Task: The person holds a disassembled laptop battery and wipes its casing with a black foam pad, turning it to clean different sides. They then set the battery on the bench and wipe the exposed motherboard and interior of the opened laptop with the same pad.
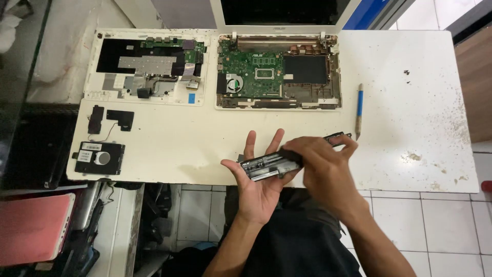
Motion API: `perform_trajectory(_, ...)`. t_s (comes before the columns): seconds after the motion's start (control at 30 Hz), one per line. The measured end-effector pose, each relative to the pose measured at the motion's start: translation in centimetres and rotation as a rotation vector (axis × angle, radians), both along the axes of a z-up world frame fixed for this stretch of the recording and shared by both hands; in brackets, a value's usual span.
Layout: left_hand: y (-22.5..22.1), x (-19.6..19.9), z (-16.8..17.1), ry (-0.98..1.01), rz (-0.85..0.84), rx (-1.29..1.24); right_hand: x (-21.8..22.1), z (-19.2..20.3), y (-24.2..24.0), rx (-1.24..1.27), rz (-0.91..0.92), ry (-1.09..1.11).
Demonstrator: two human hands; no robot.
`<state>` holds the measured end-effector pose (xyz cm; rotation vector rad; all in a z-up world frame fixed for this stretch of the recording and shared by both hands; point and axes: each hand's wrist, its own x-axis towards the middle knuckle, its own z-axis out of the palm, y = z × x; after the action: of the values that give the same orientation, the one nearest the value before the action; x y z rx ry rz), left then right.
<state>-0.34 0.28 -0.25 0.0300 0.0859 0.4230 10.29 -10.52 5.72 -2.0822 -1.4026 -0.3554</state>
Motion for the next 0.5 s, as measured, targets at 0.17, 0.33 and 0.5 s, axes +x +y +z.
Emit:
perform_trajectory(0.17,0.7,-0.9,0.6,-0.044,0.015,0.211,2.5,-0.7,-2.3,-0.033,-0.226,0.032)
perform_trajectory(0.33,-1.1,0.4,0.5,-0.097,0.018,0.273,-1.9,-1.0,0.1,0.134,-0.065,0.009)
perform_trajectory(0.5,-1.1,0.2,1.1,-0.114,0.029,0.351,-2.9,-1.0,0.2,0.222,0.092,-0.104)
